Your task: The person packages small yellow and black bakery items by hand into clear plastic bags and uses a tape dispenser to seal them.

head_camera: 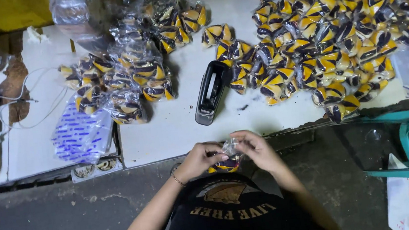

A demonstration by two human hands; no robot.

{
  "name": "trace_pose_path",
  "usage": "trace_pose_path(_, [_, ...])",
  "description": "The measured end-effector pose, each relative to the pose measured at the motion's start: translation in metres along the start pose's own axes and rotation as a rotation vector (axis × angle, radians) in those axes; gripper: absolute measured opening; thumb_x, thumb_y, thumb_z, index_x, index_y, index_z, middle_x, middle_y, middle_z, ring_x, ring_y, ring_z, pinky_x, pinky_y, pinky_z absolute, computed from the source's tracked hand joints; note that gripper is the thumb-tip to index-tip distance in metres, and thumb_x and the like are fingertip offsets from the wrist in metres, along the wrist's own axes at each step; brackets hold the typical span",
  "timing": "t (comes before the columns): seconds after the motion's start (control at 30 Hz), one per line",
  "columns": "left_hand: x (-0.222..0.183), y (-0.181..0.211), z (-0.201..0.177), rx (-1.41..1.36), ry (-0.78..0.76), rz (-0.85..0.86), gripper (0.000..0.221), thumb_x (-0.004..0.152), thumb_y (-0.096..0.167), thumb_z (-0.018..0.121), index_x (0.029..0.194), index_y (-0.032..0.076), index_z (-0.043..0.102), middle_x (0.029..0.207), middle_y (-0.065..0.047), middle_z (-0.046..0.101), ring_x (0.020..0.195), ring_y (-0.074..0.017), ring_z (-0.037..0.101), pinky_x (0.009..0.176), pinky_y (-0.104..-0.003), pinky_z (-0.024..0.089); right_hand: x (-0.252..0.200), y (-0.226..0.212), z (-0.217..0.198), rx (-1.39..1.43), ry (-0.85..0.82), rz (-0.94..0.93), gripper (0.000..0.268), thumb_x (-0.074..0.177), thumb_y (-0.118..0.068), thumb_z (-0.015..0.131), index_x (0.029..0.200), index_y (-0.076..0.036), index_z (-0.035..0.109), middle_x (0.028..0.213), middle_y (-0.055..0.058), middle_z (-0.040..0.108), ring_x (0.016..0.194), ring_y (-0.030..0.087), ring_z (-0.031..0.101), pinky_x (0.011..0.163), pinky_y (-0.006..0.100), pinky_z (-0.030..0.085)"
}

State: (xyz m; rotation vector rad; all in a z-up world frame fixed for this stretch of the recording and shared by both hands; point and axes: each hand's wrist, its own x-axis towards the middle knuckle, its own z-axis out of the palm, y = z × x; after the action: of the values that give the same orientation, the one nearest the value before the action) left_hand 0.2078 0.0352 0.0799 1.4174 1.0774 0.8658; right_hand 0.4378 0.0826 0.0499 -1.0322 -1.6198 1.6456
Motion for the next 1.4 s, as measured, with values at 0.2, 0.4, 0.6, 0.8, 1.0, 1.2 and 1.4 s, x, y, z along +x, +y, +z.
trace_pose_path(0.2, [-0.01, -0.032, 0.031, 0.109, 0.186, 0.301, 0.006, 0.083, 0.01, 0.08, 0.089, 0.008, 0.081, 0.089, -0.008, 0.064, 0.116, -0.0357, 0.061, 0.105, -0.053, 0.048, 0.003, 0.055, 0.007, 0.104, -0.055, 0.083, 0.054, 0.079, 0.017, 0.062, 0.123, -0.01, 0.043, 0.097, 0.011, 0.07, 0.095, 0.024, 0.068, 0.084, 0.037, 0.052])
trace_pose_path(0.4, [-0.022, -0.012, 0.04, -0.077, 0.212, -0.089, 0.019, 0.086, 0.014, 0.082, 0.102, 0.005, 0.079, 0.08, -0.015, 0.069, 0.083, -0.0283, 0.067, 0.077, -0.041, 0.052, -0.006, 0.042, -0.006, -0.127, -0.197, 0.043, 0.039, 0.082, -0.001, 0.084, 0.11, -0.006, 0.058, 0.09, 0.011, 0.073, 0.092, 0.022, 0.071, 0.09, 0.039, 0.054])
trace_pose_path(0.6, [-0.032, -0.034, 0.024, -0.047, 0.221, -0.342, 0.041, 0.071, 0.021, 0.093, 0.103, 0.001, 0.077, 0.083, -0.018, 0.076, 0.082, -0.03, 0.071, 0.074, -0.039, 0.051, -0.019, 0.04, 0.017, -0.606, -0.209, -0.19, 0.018, 0.088, -0.012, 0.074, 0.104, -0.015, 0.08, 0.088, 0.011, 0.078, 0.088, 0.033, 0.074, 0.078, 0.042, 0.058])
trace_pose_path(0.8, [-0.037, -0.015, 0.036, 0.194, 0.212, -0.422, 0.021, 0.096, 0.029, 0.067, 0.101, 0.009, 0.073, 0.106, -0.015, 0.074, 0.109, -0.0407, 0.066, 0.099, -0.049, 0.049, -0.004, 0.034, 0.029, -0.665, -0.322, -0.073, 0.012, 0.095, -0.01, 0.067, 0.095, 0.001, 0.068, 0.12, 0.015, 0.062, 0.114, 0.04, 0.064, 0.1, 0.047, 0.052])
trace_pose_path(1.0, [-0.028, -0.085, 0.04, 0.012, 0.496, -0.347, 0.021, 0.089, 0.018, 0.066, 0.104, 0.011, 0.054, 0.092, -0.012, 0.068, 0.091, -0.0372, 0.067, 0.079, -0.045, 0.049, 0.023, 0.065, 0.047, -0.44, -0.091, 0.294, 0.025, 0.094, -0.028, 0.072, 0.083, -0.007, 0.08, 0.08, 0.012, 0.077, 0.081, 0.027, 0.073, 0.075, 0.04, 0.052])
trace_pose_path(1.2, [-0.019, -0.051, -0.011, -0.007, 0.598, -0.277, 0.034, 0.088, 0.005, 0.064, 0.121, 0.009, 0.059, 0.086, -0.014, 0.07, 0.086, -0.033, 0.067, 0.08, -0.043, 0.053, 0.09, 0.008, 0.074, -0.178, 0.493, -0.032, 0.042, 0.096, -0.024, 0.074, 0.127, 0.001, 0.061, 0.134, 0.031, 0.054, 0.124, 0.042, 0.048, 0.109, 0.049, 0.034])
trace_pose_path(1.4, [-0.009, -0.053, -0.048, -0.026, 0.544, -0.207, 0.034, 0.09, 0.012, 0.067, 0.123, 0.011, 0.059, 0.083, -0.012, 0.067, 0.081, -0.0282, 0.063, 0.076, -0.04, 0.051, 0.137, 0.021, 0.078, -0.321, 0.592, 0.015, 0.012, 0.079, -0.023, 0.088, 0.088, -0.018, 0.081, 0.067, -0.003, 0.047, 0.07, 0.01, 0.05, 0.069, 0.023, 0.044])
